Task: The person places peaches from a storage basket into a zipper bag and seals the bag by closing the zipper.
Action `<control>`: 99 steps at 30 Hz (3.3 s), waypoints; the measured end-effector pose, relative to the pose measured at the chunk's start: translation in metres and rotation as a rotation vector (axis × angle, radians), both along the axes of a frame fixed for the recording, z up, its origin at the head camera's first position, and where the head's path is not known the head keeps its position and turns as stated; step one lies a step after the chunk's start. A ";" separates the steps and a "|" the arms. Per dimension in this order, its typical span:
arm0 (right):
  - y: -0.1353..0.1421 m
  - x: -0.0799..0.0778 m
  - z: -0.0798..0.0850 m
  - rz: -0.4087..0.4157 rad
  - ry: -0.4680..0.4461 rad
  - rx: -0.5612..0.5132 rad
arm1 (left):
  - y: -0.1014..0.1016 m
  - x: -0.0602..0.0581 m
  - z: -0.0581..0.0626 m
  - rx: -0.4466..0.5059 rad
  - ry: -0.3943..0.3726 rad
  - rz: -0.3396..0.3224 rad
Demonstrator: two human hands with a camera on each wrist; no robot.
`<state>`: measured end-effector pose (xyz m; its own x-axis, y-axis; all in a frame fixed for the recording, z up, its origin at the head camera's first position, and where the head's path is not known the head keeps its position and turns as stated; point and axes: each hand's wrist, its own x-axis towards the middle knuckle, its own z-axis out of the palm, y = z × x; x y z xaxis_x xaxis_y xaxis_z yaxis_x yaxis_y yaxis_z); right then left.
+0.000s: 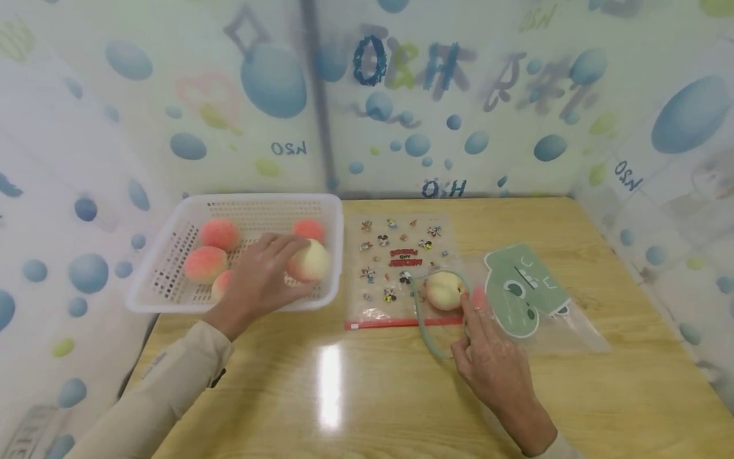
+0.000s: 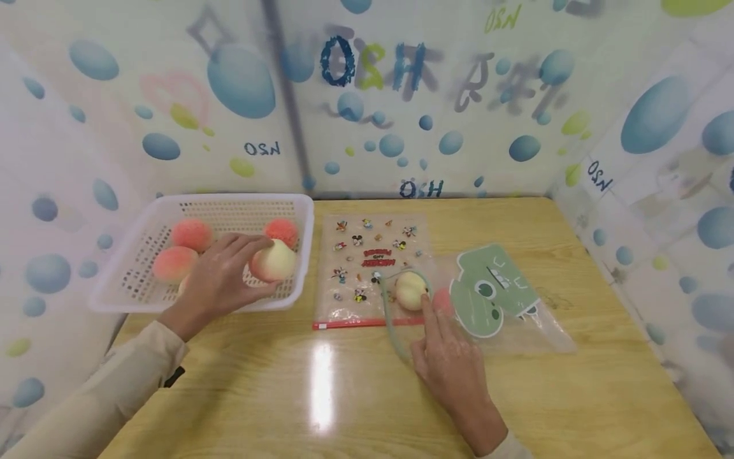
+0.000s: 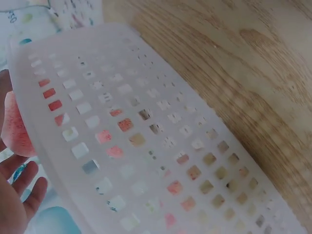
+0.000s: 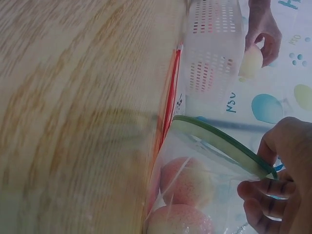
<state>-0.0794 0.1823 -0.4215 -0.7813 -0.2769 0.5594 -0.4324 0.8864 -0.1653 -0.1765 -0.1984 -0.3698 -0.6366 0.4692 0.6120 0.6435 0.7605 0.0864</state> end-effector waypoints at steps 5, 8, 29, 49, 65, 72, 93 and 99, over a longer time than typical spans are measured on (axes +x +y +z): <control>0.000 0.000 0.001 -0.009 -0.013 0.006 | 0.016 0.003 0.003 0.027 0.104 -0.052; 0.000 -0.001 0.002 -0.013 -0.022 0.010 | 0.027 0.006 0.004 0.038 0.128 -0.083; 0.001 -0.002 0.002 -0.016 -0.033 -0.002 | 0.103 0.017 -0.018 -0.058 0.102 -0.207; -0.001 -0.001 -0.001 0.013 -0.065 -0.023 | 0.171 0.031 -0.057 -0.233 -0.067 -0.369; -0.002 0.002 -0.004 0.053 -0.095 -0.049 | 0.188 0.037 -0.072 -0.278 -0.098 -0.243; -0.005 0.003 0.000 0.062 -0.125 -0.062 | 0.187 0.038 -0.073 -0.308 -0.057 -0.217; 0.003 0.000 0.009 0.097 0.022 -0.176 | 0.177 0.043 -0.061 -0.398 -0.263 -0.318; 0.008 -0.001 0.010 0.072 0.007 -0.169 | 0.160 0.042 -0.048 -0.261 -0.205 -0.352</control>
